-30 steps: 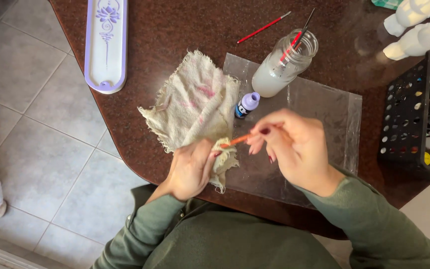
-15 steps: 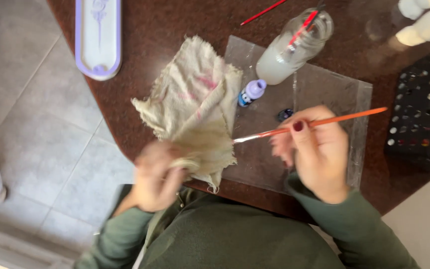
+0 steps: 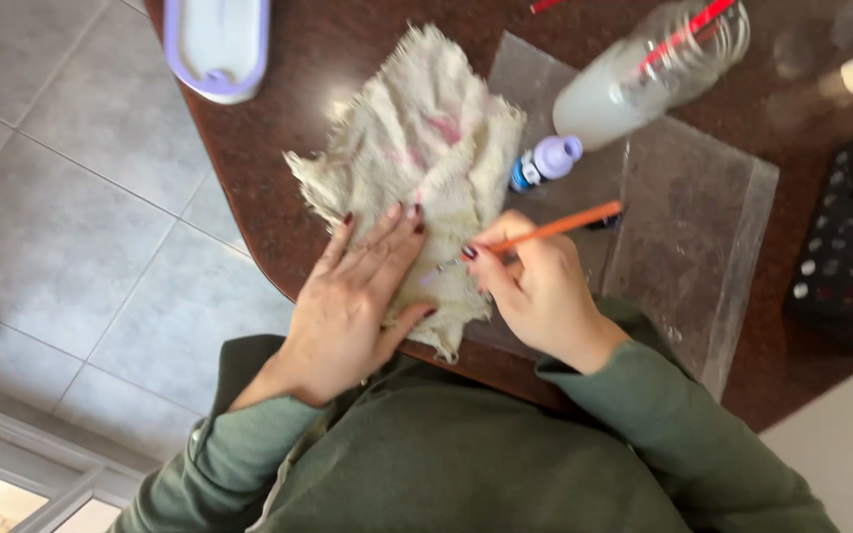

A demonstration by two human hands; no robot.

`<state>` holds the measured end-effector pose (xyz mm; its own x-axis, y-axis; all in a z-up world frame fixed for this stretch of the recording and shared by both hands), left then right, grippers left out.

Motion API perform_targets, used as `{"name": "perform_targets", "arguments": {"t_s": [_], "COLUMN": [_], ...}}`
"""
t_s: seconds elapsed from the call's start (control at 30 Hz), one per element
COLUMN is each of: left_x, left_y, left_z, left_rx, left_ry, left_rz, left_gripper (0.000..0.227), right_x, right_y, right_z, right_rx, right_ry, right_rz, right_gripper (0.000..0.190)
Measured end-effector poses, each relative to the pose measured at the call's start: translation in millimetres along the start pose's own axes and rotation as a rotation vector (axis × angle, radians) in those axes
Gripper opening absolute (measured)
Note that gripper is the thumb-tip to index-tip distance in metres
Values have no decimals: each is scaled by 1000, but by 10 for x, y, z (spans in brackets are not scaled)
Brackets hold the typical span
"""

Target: The person is decorating and painting various craft objects including a tray and a figurine.

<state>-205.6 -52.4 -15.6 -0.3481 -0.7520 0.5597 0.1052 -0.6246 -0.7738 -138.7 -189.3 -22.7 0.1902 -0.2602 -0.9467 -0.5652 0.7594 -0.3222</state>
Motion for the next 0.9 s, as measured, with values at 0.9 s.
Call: {"name": "perform_targets", "arguments": {"t_s": [0.9], "left_x": [-26], "left_y": [77], "left_z": [15], "left_rx": [-16], "left_ry": [21], "left_rz": [10], "left_gripper": [75], "right_x": [-58], "right_y": [-1004], "right_z": [-616], "right_rx": [392], "right_ry": [340], "right_rz": [683], "right_gripper": [20]}}
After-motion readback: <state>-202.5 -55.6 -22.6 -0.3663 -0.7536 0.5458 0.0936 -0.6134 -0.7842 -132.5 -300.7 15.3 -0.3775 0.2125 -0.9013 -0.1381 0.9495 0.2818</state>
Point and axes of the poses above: each hand's wrist, its own z-axis towards the middle knuckle, its own y-axis out of the palm, x = y × z, the point moved 10 cm from there along z, towards the middle knuckle, and after that the axes turned 1 degree about z, right-handed, at the moved point
